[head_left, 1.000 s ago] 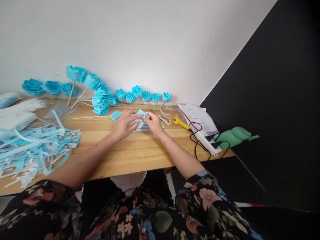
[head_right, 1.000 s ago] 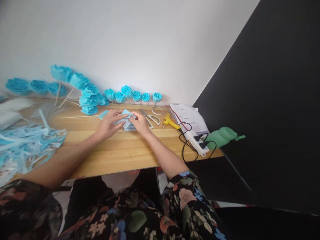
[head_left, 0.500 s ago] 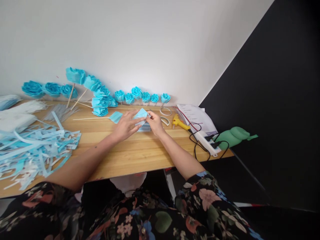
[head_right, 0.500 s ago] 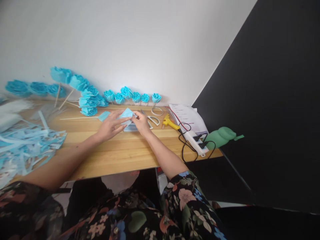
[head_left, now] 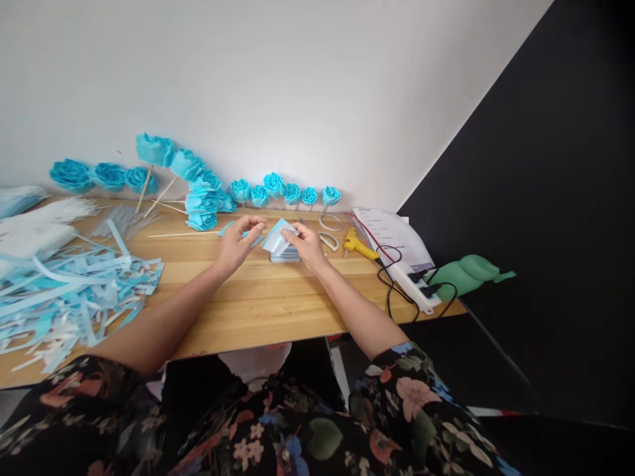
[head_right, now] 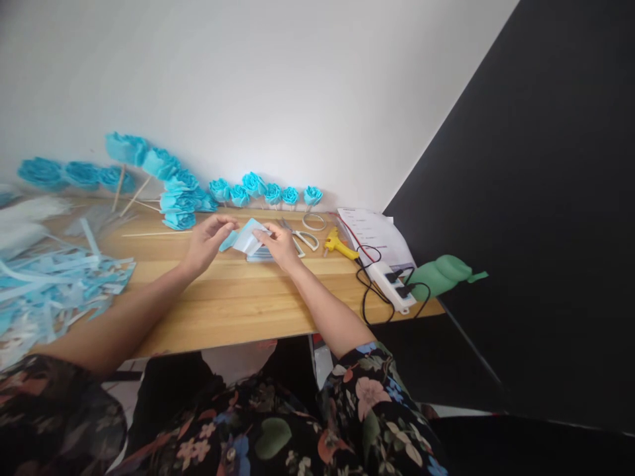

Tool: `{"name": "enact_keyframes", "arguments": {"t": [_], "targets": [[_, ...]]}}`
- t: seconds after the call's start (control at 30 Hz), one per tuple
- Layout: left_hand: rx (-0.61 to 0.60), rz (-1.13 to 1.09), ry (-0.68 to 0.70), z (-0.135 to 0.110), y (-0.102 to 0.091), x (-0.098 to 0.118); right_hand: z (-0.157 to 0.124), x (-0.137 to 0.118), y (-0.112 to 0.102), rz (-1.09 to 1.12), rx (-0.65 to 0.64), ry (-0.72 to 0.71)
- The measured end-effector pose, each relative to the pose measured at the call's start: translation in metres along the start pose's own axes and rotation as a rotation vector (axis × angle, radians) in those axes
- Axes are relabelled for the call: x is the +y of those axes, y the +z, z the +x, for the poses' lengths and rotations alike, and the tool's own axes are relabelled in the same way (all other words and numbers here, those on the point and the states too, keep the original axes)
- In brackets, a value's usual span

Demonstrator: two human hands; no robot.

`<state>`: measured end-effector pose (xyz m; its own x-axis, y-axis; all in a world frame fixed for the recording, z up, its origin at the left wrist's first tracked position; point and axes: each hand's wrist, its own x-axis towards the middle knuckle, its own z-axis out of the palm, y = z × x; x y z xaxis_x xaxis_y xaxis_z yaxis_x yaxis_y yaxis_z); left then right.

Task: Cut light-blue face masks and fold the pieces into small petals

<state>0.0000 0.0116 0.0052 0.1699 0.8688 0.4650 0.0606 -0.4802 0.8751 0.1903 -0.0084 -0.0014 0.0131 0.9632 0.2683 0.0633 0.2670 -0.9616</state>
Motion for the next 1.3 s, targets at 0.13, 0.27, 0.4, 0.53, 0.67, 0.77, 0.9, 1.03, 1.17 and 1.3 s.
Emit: {"name": "enact_keyframes", "arguments": {"t": [0.13, 0.27, 0.4, 0.53, 0.67, 0.77, 0.9, 1.03, 1.17, 1.3], "targets": [[-0.127, -0.041, -0.083, 0.000, 0.001, -0.001, -0.001, 0.002, 0.000, -0.032, -0.034, 0.008], [-0.203, -0.060, -0.130, -0.001, 0.000, 0.003, -0.001, 0.005, 0.000, -0.060, -0.060, 0.002], [-0.256, -0.135, -0.193, 0.000, 0.000, 0.006, -0.002, 0.003, 0.000, -0.045, -0.079, 0.010], [-0.290, -0.185, -0.245, 0.001, 0.001, 0.006, -0.003, -0.002, 0.001, -0.042, -0.086, 0.019], [-0.247, -0.143, -0.167, 0.000, 0.000, 0.007, -0.001, -0.001, 0.000, -0.037, -0.075, 0.033], [-0.237, -0.110, -0.130, 0.000, -0.001, 0.009, -0.001, 0.000, -0.001, -0.089, -0.069, 0.010], [-0.232, -0.076, -0.153, -0.001, 0.000, 0.007, -0.002, -0.002, 0.000, -0.167, -0.079, -0.041], [-0.209, -0.110, -0.155, 0.000, 0.003, 0.000, -0.004, -0.002, 0.001, -0.221, -0.092, -0.057], [-0.145, -0.165, -0.158, 0.001, 0.005, -0.002, -0.002, 0.002, 0.001, -0.127, -0.082, -0.085], [-0.080, -0.238, -0.174, 0.003, 0.003, 0.002, 0.002, 0.010, 0.001, -0.018, -0.134, -0.008]]}}
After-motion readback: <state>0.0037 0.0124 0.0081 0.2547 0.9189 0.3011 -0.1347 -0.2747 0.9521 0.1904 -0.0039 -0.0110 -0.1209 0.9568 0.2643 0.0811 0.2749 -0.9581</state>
